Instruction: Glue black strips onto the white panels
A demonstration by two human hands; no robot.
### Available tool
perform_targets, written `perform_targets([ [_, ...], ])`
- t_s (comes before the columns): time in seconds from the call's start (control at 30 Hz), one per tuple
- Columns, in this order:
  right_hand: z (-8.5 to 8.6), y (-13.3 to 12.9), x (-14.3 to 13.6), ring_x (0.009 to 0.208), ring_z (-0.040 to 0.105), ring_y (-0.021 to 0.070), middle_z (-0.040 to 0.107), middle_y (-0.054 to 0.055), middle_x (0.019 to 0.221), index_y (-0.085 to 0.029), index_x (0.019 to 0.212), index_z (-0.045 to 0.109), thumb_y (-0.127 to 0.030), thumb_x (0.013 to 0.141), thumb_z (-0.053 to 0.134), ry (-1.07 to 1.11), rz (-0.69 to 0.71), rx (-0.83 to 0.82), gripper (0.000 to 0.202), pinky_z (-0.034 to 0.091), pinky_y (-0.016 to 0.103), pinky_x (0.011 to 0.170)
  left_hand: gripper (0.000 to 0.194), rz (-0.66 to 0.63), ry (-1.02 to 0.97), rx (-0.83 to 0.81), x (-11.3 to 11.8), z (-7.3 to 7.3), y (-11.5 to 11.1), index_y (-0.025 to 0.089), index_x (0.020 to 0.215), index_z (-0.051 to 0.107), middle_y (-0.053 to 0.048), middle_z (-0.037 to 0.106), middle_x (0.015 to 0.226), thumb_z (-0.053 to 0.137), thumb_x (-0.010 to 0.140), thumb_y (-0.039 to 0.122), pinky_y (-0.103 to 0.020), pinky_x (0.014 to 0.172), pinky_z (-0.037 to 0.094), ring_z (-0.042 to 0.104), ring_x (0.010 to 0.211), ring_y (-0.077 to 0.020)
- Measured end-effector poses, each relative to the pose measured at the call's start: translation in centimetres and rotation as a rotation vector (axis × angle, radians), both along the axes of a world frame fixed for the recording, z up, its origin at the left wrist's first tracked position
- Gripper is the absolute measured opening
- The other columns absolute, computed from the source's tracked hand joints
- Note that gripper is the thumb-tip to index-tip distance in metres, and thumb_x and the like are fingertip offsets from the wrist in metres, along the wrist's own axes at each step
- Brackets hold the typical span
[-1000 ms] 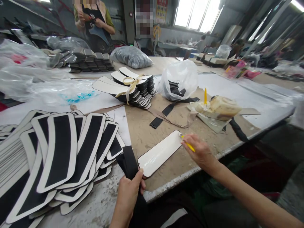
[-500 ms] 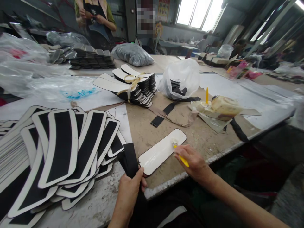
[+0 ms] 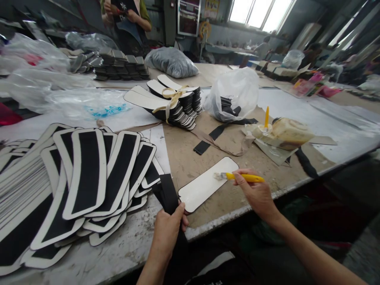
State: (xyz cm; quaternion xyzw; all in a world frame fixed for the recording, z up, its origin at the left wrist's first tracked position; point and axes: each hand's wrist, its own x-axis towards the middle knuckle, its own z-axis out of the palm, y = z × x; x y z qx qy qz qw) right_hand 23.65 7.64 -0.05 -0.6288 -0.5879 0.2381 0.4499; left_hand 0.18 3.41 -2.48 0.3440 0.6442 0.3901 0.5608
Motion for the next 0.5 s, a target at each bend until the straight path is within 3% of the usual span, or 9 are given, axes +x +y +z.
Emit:
perform_targets([
  [0.1,0.3,0.5,1.9,0.082,0.062,0.0219,0.062,0.007,0.088,-0.019,0.089,0.062,-0.032,0.086,0.056,-0.267,0.016,0.229,0.015,0.049,0.037,0.080,0.036,0.009,-0.009,-0.011,0.1,-0.1,0.0,0.016,0.051,0.056,-0.002,0.054,0.041,0.059,0.071,0.046,-0.026,0.047,0.037,0.046,0.040,-0.0138],
  [0.2,0.5,-0.3,1.2,0.090,0.059,0.0234,0.063,0.008,0.091,-0.020,0.092,0.062,-0.024,0.088,0.053,-0.396,0.152,0.329,0.011,0.047,0.040,0.086,0.036,0.012,-0.002,-0.016,0.1,-0.2,0.0,0.016,0.054,0.057,-0.002,0.055,0.041,0.059,0.070,0.048,-0.026,0.047,0.037,0.045,0.039,-0.0143],
  [0.27,0.7,-1.3,-0.3,0.091,0.059,0.0231,0.064,0.008,0.090,-0.021,0.093,0.062,-0.022,0.089,0.050,-0.378,0.253,0.297,0.012,0.048,0.040,0.084,0.037,0.006,0.003,-0.012,0.1,-0.2,0.0,0.016,0.054,0.057,-0.002,0.055,0.041,0.059,0.070,0.050,-0.027,0.048,0.037,0.045,0.039,-0.0146],
  [0.37,1.0,-2.6,-2.6,0.084,0.061,0.0201,0.063,0.006,0.086,-0.021,0.091,0.061,-0.024,0.090,0.050,-0.159,0.342,0.162,0.012,0.051,0.033,0.077,0.041,-0.014,0.026,0.011,0.0,-0.1,0.0,0.018,0.049,0.056,-0.002,0.054,0.041,0.057,0.072,0.051,-0.027,0.052,0.039,0.046,0.041,-0.0152],
  [0.5,1.0,-1.6,-2.2,0.062,0.062,0.0153,0.061,0.003,0.078,-0.018,0.085,0.060,-0.033,0.089,0.052,0.068,0.247,-0.034,0.017,0.052,0.027,0.060,0.050,-0.060,0.098,0.022,-0.1,-0.2,-0.1,0.019,0.039,0.053,-0.003,0.051,0.038,0.054,0.075,0.053,-0.028,0.060,0.041,0.049,0.045,-0.0168],
])
